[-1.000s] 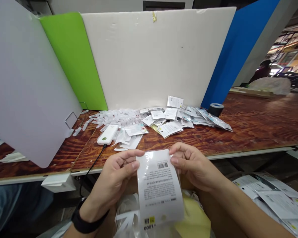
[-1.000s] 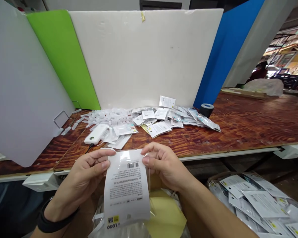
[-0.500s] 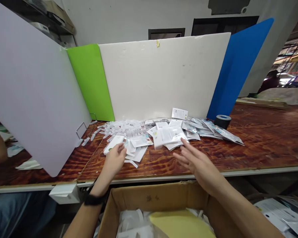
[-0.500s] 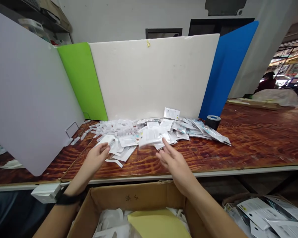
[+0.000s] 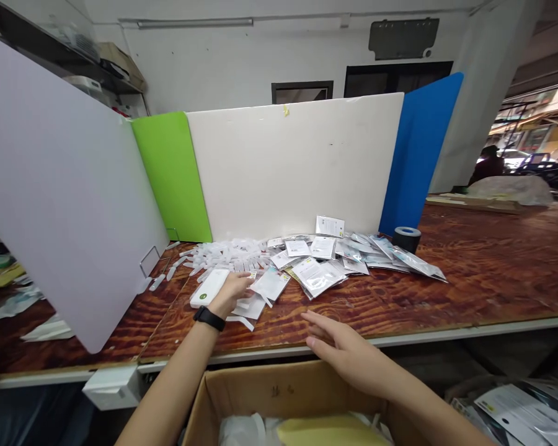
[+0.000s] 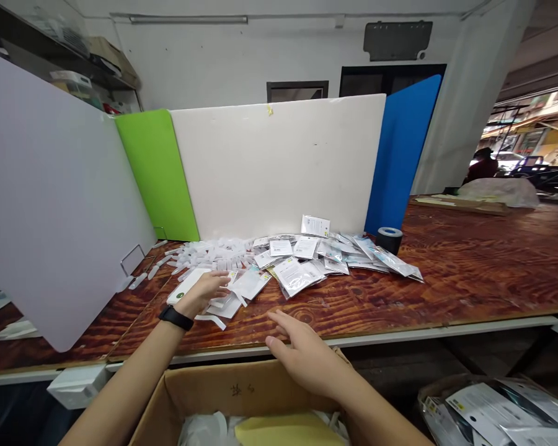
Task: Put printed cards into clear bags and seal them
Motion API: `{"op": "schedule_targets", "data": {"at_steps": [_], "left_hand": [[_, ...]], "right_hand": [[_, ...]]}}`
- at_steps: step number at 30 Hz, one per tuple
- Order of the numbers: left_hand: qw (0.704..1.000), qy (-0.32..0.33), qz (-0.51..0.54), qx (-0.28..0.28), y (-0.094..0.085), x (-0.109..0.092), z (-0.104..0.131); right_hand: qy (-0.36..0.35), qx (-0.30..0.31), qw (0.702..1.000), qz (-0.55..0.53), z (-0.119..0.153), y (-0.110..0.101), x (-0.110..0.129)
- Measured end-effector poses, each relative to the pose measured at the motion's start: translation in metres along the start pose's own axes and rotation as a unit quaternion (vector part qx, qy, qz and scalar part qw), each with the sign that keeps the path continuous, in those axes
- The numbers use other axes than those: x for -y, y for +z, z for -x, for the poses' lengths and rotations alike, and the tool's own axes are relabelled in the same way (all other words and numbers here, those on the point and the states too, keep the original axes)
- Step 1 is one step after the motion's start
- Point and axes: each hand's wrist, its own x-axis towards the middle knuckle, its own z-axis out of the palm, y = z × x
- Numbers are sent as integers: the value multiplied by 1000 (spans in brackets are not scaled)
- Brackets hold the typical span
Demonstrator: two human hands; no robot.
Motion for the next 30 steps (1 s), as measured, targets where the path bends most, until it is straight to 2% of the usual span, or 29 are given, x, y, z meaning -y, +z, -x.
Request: {"op": "schedule_targets", "data": {"at_steps": [4,8,13,17,21,24,27,28,30], "left_hand": [[997,-9,63,37,10,-4,4],[989,39,128,60,14,-21,19],[963,105,227,100,16,-53,66],[936,130,295,139,15,-74,114],[913,155,356,125,12,-90,142],[900,166,384,121,19,-95,153],[894,191,382,133,27,-93,162],[895,210,375,120,28,-92,164],[895,270,351,52,26,-87,164]], "right_hand": [[-8,-22,1000,21,4,1,0],[-52,-84,993,58,2,0,0],[-94,-137,984,65,-7,-1,5],[-187,-163,968,33,-5,-3,19],[-252,-158,955,-8,6,-4,34],[-256,-150,955,23,10,1,46],[-253,-156,954,-31,8,2,58],[-249,-160,953,-62,6,0,60],[-229,-166,951,-124,2,-7,64]]}}
